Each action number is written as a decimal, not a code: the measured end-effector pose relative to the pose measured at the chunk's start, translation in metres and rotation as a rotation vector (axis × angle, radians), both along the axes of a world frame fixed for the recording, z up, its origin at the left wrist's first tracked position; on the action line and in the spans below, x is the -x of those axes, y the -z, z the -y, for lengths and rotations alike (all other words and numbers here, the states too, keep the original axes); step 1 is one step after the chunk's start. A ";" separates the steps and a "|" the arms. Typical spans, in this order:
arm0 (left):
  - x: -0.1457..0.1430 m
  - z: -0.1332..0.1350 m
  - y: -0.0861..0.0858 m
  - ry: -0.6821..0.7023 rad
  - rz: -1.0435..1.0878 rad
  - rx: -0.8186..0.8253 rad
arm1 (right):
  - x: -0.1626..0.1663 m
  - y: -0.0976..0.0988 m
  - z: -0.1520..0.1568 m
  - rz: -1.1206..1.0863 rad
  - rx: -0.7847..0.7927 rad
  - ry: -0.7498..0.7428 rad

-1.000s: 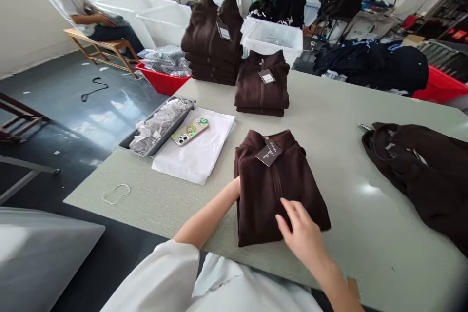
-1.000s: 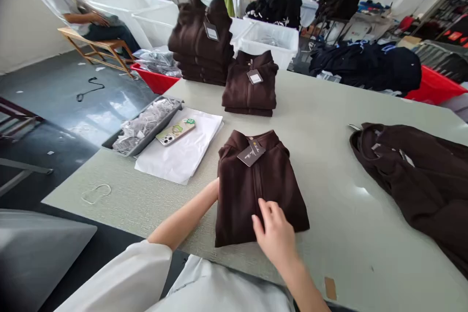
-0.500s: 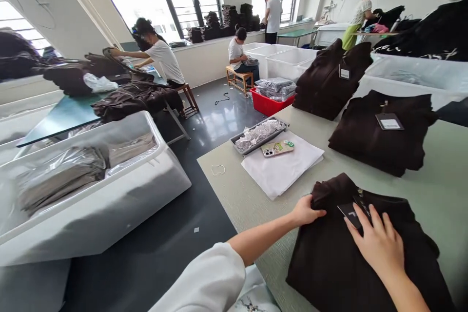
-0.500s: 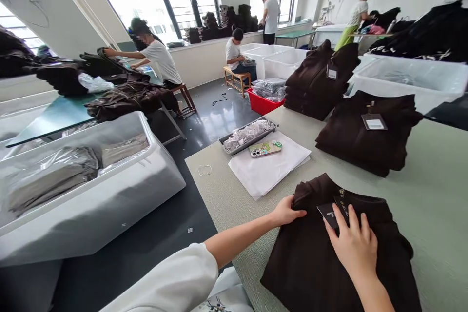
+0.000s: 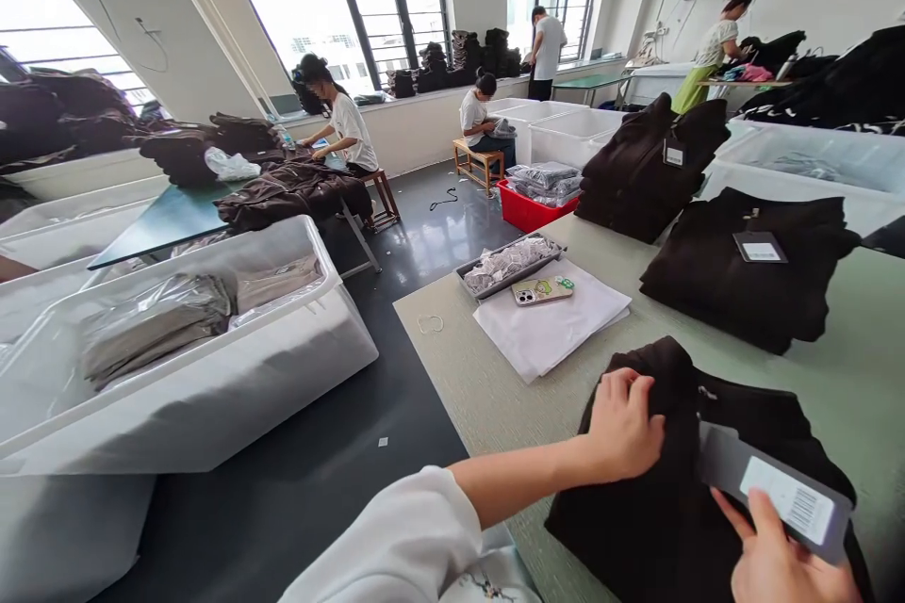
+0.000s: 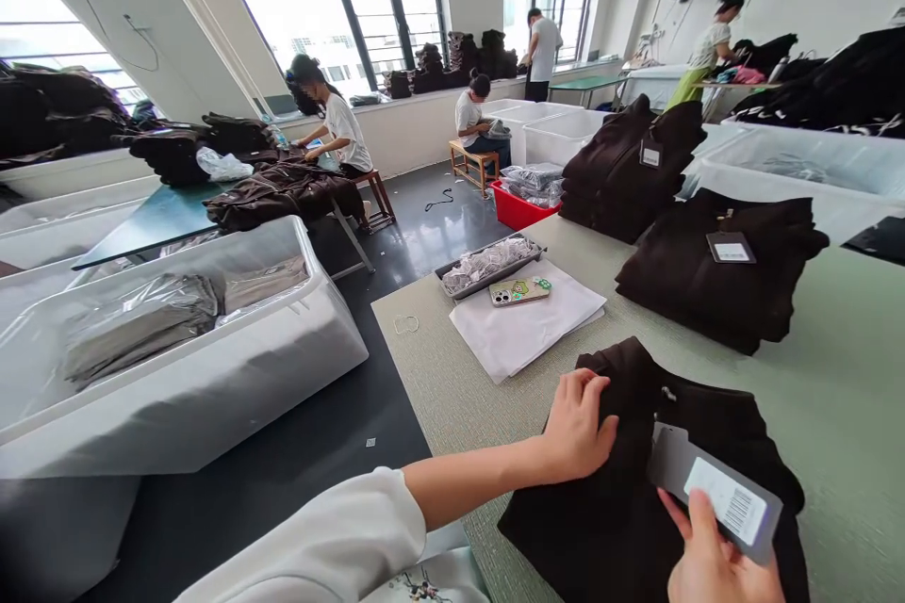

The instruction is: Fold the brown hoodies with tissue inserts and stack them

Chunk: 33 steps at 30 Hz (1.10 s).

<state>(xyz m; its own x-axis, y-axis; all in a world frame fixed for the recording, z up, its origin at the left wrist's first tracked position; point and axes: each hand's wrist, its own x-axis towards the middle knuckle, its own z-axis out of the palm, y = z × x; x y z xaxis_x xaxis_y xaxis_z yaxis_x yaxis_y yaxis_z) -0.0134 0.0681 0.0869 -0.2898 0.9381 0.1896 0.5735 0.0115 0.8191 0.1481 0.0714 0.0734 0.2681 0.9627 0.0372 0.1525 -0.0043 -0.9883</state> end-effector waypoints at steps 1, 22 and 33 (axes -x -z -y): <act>-0.007 0.001 -0.008 0.080 0.010 0.061 | 0.003 -0.004 0.006 -0.093 0.049 0.018; -0.025 -0.029 -0.014 0.435 0.273 0.463 | -0.012 -0.006 -0.002 0.110 0.232 -0.455; -0.013 -0.021 0.022 0.095 0.519 0.345 | -0.031 0.027 -0.085 1.071 -0.522 -0.484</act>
